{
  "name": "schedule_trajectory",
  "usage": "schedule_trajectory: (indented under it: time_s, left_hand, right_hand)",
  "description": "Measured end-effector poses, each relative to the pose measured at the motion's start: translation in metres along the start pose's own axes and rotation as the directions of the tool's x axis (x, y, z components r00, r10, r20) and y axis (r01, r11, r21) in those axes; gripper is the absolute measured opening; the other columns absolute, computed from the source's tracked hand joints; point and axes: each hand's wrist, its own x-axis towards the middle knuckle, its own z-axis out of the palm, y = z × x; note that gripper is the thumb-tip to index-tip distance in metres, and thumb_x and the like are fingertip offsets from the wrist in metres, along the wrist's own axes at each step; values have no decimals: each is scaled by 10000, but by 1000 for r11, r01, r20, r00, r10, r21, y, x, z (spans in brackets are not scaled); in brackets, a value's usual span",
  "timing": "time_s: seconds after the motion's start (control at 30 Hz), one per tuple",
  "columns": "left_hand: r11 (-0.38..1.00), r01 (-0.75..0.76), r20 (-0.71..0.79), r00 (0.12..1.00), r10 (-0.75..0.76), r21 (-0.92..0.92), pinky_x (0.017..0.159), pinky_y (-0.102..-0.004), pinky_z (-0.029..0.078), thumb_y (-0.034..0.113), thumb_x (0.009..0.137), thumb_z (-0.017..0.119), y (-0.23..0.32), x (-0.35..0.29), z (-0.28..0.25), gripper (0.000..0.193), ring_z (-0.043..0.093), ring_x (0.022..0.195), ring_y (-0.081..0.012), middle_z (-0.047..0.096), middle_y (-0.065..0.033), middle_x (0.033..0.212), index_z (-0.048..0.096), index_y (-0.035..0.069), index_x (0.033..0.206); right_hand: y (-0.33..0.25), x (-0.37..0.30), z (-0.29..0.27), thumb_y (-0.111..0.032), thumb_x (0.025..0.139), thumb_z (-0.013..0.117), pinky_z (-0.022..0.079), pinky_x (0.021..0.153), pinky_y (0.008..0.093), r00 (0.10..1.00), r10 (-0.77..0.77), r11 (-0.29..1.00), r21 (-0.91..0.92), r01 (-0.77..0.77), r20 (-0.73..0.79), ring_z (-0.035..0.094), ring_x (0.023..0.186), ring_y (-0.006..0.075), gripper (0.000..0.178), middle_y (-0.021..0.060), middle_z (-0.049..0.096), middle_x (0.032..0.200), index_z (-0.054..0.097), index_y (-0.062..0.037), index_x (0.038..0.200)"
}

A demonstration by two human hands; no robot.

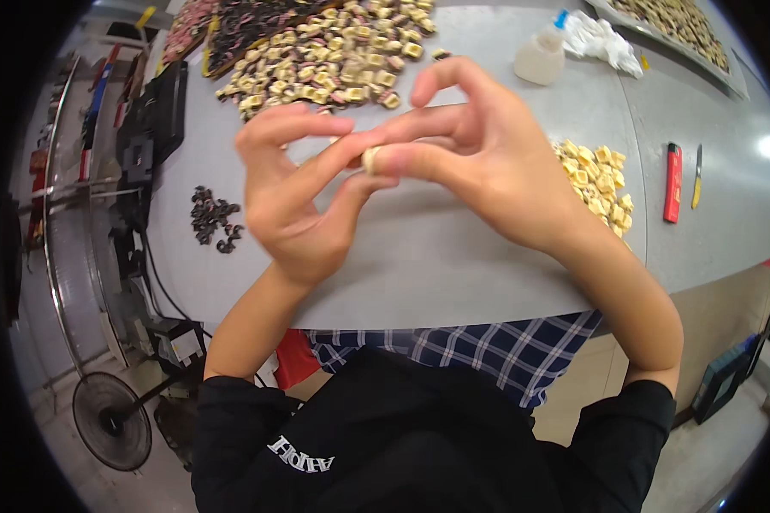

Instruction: The user is applying glue to small black plastic pieces and attaching them to gold-colored components.

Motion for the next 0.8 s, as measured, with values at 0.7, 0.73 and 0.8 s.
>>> schedule_trajectory:
  time_s: [0.7,0.73,0.8]
  left_hand:
    - [690,541,196,701,-686,481,765,-303,427,63,697,669,-24,-30,-125,178,512,849,-232,603,-61,870,654,25,870]
    - [683,543,185,701,-689,488,763,-301,428,54,691,669,-26,-32,-124,170,519,841,-234,607,-67,853,657,23,857]
    - [676,548,168,702,-692,492,758,-297,430,36,677,670,-28,-32,-121,155,533,826,-236,615,-79,818,662,19,831]
  right_hand:
    - [5,8,-59,-132,791,625,336,943,333,558,-665,505,-849,-155,-497,436,1122,234,498,141,475,1190,400,14,1210]
    - [9,11,-63,-121,796,615,352,925,318,588,-641,520,-843,-140,-493,461,1093,225,460,138,497,1163,426,11,1194]
    - [12,14,-69,-110,801,605,368,907,304,611,-623,526,-840,-135,-488,485,1064,215,424,134,520,1135,451,8,1178]
